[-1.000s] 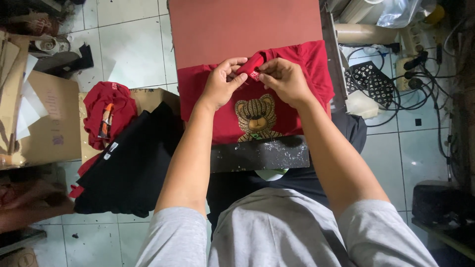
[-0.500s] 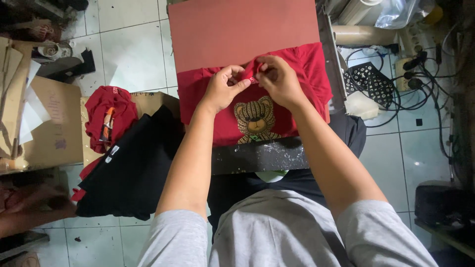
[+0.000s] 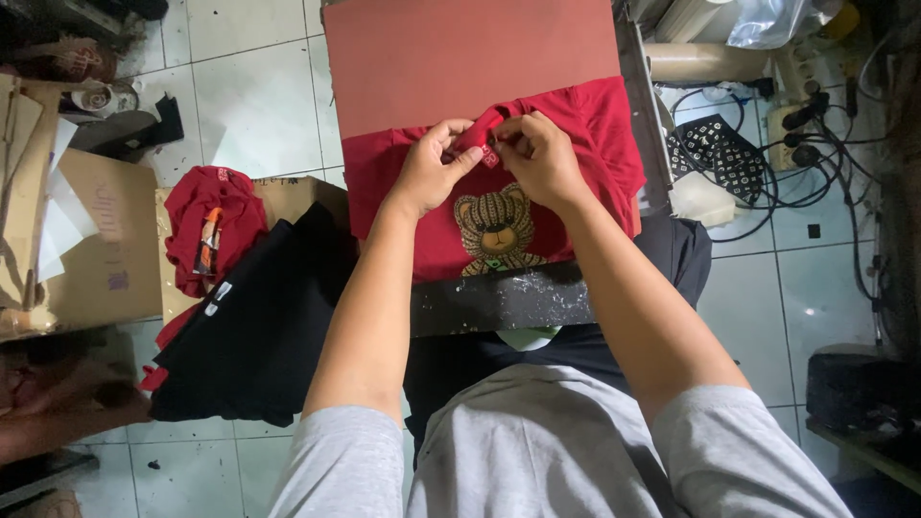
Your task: The person places a red t-shirt on a heat press machine, smooths the fabric, and operates the press. The person then removes the shirt, folds it, and places it on a stack.
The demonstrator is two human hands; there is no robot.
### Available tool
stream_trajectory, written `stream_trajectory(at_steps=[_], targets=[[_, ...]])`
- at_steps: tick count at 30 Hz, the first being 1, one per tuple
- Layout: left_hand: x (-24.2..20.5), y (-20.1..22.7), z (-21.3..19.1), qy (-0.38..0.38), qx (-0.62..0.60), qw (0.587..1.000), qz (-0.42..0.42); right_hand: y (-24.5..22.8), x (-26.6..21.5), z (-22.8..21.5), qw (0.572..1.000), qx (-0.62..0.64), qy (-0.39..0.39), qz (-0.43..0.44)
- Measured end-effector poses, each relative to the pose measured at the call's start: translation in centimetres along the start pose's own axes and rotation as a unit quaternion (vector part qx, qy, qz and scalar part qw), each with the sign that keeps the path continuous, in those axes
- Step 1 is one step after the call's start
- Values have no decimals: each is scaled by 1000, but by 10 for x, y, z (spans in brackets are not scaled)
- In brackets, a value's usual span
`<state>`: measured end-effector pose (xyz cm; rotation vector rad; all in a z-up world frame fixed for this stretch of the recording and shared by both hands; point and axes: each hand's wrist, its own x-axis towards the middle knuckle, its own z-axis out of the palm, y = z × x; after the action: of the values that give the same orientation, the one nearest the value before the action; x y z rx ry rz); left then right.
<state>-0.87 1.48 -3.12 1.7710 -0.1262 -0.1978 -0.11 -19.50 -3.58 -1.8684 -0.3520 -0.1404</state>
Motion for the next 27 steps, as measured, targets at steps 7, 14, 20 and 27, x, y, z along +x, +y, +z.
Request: stream_trajectory(at_steps=[7, 14, 20, 27], targets=[[-5, 19, 0, 4, 109, 994, -13, -33, -6, 3, 995, -100, -25, -11], [-33, 37, -9, 60, 332, 934, 117, -16, -13, 9, 987, -147, 67, -22], [-70, 16, -26, 108, 522, 834, 144, -31, -15, 10, 953, -248, 90, -147], [-72, 23, -25, 130, 509, 844, 111, -33, -7, 0, 939, -338, -1, -68]])
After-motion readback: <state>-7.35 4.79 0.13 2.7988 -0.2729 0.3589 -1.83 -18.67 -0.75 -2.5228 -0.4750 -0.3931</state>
